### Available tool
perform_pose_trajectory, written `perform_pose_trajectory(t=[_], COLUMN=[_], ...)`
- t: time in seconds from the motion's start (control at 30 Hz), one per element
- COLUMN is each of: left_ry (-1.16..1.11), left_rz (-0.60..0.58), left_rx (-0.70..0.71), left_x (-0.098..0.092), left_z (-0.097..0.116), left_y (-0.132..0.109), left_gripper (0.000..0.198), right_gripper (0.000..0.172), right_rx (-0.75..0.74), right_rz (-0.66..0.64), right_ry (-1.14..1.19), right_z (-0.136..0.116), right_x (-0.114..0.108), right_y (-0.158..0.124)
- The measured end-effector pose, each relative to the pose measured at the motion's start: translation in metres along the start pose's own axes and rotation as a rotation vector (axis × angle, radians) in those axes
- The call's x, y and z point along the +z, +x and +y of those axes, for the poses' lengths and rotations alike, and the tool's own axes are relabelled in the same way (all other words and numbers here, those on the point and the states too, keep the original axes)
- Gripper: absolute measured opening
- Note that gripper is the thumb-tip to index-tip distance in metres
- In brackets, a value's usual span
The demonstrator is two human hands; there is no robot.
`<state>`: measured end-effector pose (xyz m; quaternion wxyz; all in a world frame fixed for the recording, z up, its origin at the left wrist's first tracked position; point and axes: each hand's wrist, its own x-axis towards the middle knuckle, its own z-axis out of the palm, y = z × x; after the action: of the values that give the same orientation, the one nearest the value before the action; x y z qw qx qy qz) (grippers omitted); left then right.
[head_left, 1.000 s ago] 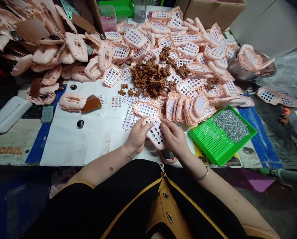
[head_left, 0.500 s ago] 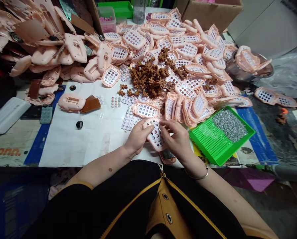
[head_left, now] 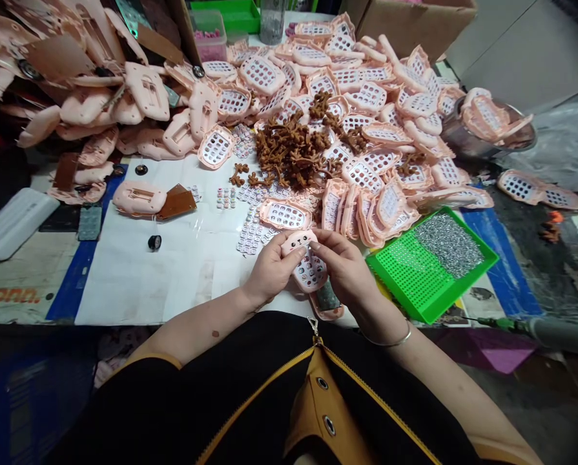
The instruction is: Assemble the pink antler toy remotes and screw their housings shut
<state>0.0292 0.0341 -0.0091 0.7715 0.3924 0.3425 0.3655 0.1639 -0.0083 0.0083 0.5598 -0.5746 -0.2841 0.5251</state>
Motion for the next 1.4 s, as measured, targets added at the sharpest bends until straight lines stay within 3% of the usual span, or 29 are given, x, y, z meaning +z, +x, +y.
perform_pose_trajectory(t=[1.2, 1.4], left_ry=[0.035, 0.092], left_rz=[-0.035, -0.071], left_rx=[0.013, 0.033], left_x=[-0.0025, -0.0027], left_z=[-0.0019, 0.004], left_y=[0.0007, -0.0005], left_gripper=[0.035, 0.035], right_gripper=[0.032, 0.034], right_rx=[0.075, 0.166], right_rz=[0.043, 0.062], right_ry=[0.202, 0.27], right_z=[0.0029, -0.0022], right_x=[0.0051, 0.0073], right_y=[-0.0046, -0.0076])
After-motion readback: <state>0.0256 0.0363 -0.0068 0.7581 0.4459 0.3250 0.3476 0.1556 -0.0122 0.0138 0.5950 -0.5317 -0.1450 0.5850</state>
